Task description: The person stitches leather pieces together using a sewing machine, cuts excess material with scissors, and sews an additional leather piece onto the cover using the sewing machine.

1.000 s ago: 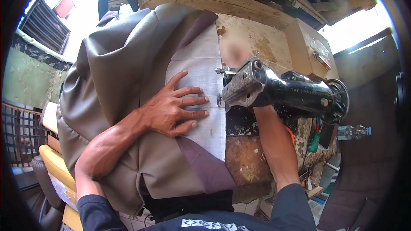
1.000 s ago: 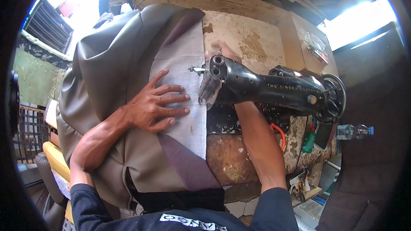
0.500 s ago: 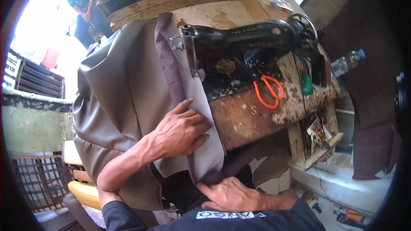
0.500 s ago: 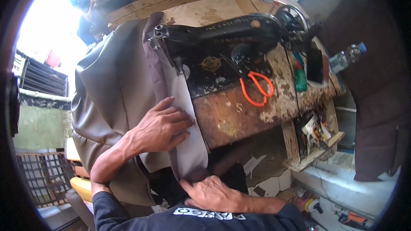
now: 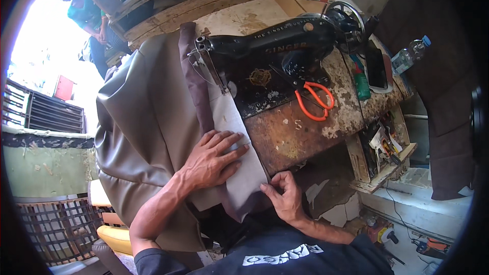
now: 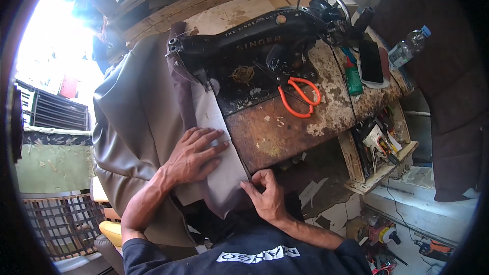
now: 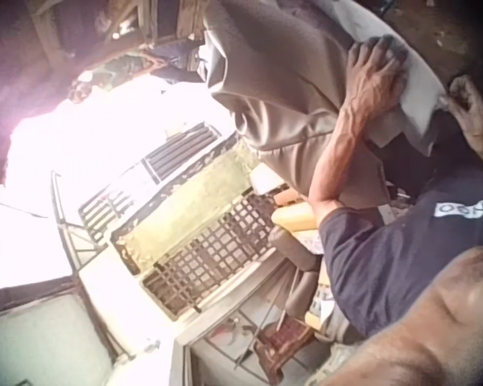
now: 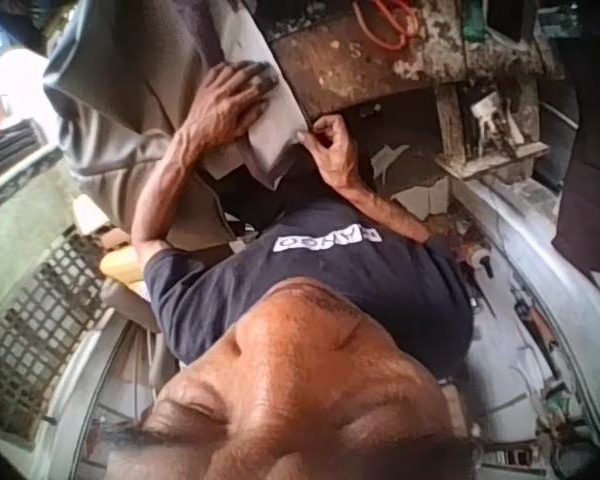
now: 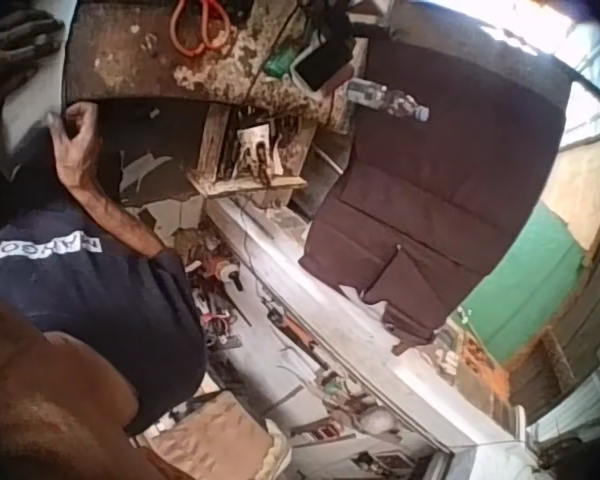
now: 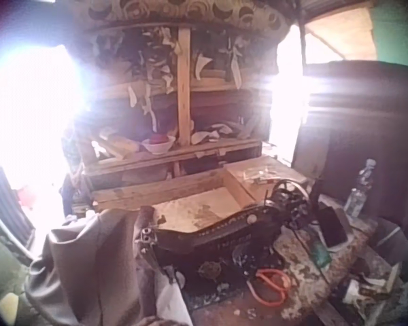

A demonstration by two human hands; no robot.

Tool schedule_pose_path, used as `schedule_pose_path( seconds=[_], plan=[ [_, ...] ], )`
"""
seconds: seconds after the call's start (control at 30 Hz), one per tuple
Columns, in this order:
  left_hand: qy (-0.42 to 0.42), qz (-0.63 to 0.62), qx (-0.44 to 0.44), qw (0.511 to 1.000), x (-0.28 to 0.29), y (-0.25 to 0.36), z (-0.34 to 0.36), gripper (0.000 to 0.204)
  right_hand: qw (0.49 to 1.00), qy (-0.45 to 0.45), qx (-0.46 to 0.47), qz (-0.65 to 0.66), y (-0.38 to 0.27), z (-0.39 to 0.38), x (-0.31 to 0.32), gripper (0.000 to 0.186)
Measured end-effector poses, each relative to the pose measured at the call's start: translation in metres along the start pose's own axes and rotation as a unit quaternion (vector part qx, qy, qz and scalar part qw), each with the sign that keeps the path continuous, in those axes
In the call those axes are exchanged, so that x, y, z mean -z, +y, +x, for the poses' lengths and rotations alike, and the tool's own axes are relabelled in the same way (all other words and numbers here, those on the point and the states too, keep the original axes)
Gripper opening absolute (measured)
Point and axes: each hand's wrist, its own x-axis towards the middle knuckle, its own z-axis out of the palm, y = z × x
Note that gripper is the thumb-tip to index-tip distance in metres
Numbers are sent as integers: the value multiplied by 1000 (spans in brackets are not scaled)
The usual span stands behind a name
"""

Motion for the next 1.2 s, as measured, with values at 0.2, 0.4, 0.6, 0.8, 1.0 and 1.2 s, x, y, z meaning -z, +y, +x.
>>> schedule_pose_path(
  seconds=[0.2, 0.4, 0.6, 0.8, 1.0, 1.2],
  plan=[
    [4, -16, -25, 1000, -6, -12, -3, 56, 998, -45, 41, -7, -30, 11, 12, 23],
    [-3, -29, -13, 999, -5, -22, -2, 57, 994, -91, 55, -35, -45, 31, 15, 14],
    [-1, -40, -5, 999, -3, -32, 0, 59, 975, -116, 87, -166, -61, 46, 14, 26],
    [8, -55, 0, 998, -3, -41, 5, 59, 956, -129, 118, -235, -74, 64, 14, 26],
    [17, -68, 4, 998, -1, -49, 12, 54, 954, -111, 137, -244, -73, 74, 11, 24],
    [38, -69, 30, 996, -4, -60, 8, 57, 956, -104, 146, -231, -68, 87, 1, 23]
  ],
)
